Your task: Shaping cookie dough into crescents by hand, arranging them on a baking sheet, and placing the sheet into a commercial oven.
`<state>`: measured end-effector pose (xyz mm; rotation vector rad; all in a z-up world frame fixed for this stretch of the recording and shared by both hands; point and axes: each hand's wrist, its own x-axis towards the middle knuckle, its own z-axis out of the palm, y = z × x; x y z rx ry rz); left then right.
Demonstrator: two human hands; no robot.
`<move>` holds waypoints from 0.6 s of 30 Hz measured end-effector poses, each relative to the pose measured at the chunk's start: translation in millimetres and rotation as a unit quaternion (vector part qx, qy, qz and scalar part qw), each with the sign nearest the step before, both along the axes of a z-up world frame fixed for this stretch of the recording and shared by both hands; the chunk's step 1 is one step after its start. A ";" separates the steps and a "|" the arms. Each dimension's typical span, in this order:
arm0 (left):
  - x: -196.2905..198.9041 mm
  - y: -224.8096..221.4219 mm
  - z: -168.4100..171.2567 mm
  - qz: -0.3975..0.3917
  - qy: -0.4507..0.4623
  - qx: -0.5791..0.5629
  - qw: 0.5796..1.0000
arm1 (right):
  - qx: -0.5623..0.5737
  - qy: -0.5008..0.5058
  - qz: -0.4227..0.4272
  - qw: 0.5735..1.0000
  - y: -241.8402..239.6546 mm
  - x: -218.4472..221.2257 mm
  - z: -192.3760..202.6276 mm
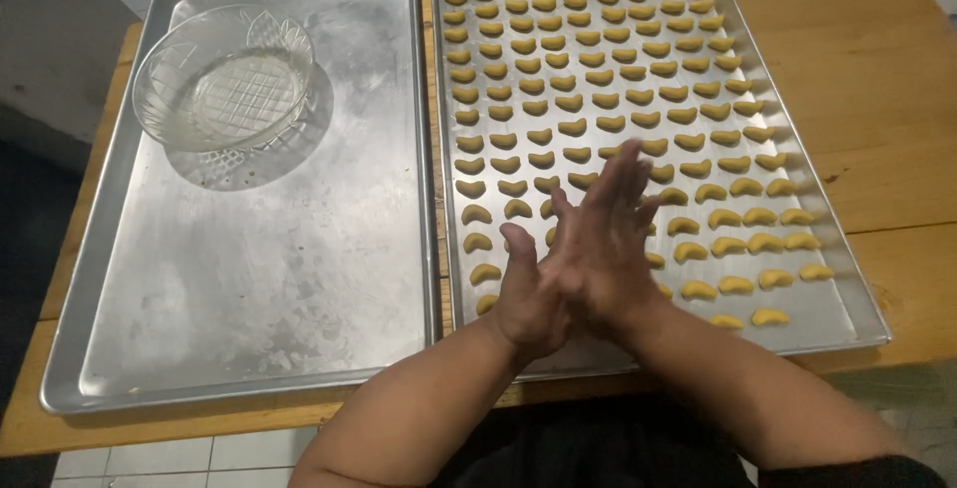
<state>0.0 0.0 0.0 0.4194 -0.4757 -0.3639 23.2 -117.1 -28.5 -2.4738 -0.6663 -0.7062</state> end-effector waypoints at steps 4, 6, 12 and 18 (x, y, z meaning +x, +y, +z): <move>-1.9 -0.5 5.5 -0.007 -0.017 0.023 1.000 | 0.004 0.004 -0.024 1.000 6.3 -6.8 11.0; -3.3 -0.5 8.0 -0.009 -0.021 0.031 0.999 | -0.036 -0.024 0.000 0.999 14.3 -17.9 0.4; -3.2 2.6 16.7 -0.011 -0.037 0.059 0.998 | 0.057 0.113 -0.051 0.991 2.9 -1.0 32.8; -3.7 3.4 25.6 -0.016 -0.058 0.090 0.994 | -0.062 0.007 0.017 0.998 17.6 -20.5 9.7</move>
